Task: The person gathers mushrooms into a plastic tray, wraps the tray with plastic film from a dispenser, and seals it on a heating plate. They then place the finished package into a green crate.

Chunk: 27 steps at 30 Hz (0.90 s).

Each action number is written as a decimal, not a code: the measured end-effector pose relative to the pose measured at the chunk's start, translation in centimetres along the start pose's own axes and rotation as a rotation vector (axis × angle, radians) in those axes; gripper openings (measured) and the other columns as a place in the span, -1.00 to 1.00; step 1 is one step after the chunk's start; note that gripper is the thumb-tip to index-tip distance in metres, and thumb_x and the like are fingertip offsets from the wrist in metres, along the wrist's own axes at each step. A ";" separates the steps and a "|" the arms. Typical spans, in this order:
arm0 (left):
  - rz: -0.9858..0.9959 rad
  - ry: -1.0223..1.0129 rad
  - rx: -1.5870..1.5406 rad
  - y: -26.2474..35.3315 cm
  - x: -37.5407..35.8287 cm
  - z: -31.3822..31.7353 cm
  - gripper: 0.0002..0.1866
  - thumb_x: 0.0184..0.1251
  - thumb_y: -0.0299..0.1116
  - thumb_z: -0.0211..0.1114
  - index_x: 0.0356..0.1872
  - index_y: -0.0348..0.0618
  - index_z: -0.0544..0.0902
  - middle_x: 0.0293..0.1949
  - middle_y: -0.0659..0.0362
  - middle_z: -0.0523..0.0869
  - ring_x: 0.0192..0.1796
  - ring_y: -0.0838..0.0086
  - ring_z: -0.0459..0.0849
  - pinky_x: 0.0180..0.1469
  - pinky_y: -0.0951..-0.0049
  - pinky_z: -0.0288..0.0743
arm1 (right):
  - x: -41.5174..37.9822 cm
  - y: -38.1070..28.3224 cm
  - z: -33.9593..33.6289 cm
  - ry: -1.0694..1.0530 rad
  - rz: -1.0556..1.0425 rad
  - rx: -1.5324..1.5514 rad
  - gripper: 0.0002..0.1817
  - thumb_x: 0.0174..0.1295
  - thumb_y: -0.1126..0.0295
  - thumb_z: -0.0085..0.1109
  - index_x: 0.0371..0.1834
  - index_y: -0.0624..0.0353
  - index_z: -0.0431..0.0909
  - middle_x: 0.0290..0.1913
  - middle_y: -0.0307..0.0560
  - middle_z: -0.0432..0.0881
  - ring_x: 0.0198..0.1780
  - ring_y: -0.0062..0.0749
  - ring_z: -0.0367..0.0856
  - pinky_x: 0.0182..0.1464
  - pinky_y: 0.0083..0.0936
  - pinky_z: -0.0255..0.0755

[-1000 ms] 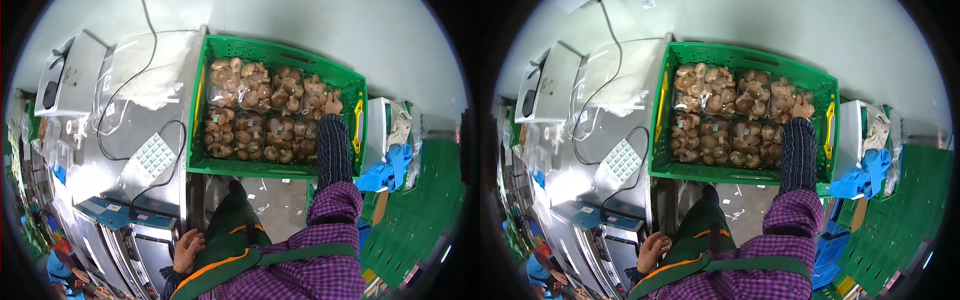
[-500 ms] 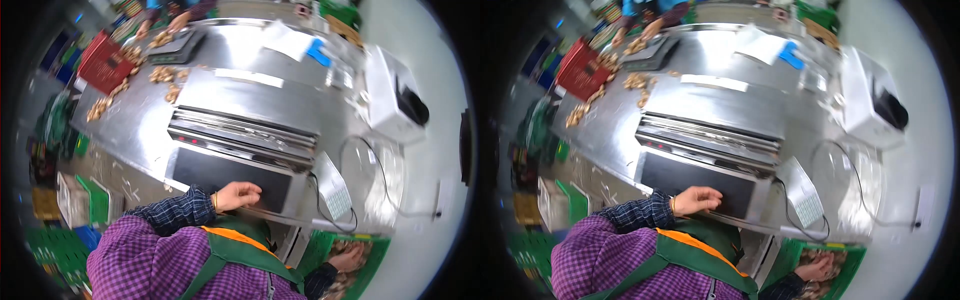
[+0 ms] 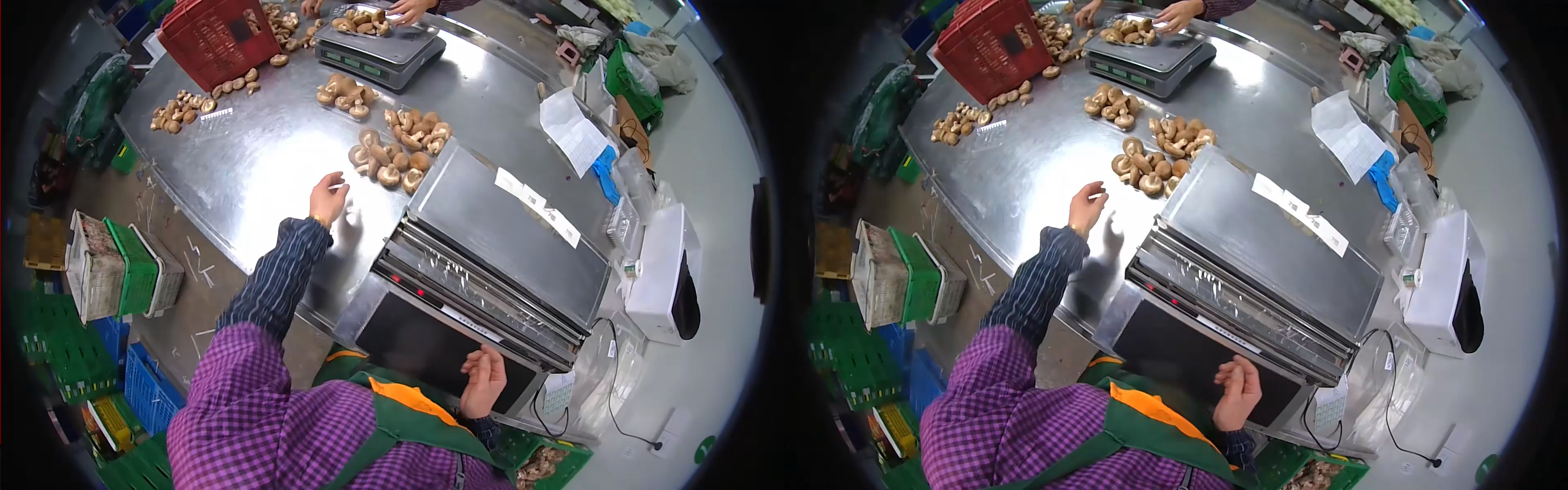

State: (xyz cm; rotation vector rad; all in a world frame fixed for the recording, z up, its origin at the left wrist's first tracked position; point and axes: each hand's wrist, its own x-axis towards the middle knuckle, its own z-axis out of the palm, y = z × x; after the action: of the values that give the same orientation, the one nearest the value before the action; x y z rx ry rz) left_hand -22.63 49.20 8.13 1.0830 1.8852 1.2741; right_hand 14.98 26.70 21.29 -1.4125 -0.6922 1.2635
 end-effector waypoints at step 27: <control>-0.439 -0.134 -0.115 -9.1 -3.8 -18.9 -0.59 0.09 -0.70 0.13 0.04 -0.42 0.50 -0.20 0.05 0.69 -0.21 0.42 0.67 -0.16 0.51 0.57 | 12.1 12.8 33.2 -0.482 -0.018 -0.712 -0.32 0.26 0.25 0.08 0.38 0.27 0.06 0.25 0.30 0.23 0.19 0.00 0.37 0.23 -0.29 0.30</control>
State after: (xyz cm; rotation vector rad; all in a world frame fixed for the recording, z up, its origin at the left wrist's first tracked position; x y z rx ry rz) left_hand -39.12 35.85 6.38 0.6304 1.7960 1.0151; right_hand -15.74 45.08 9.67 -1.6520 -1.5971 1.4272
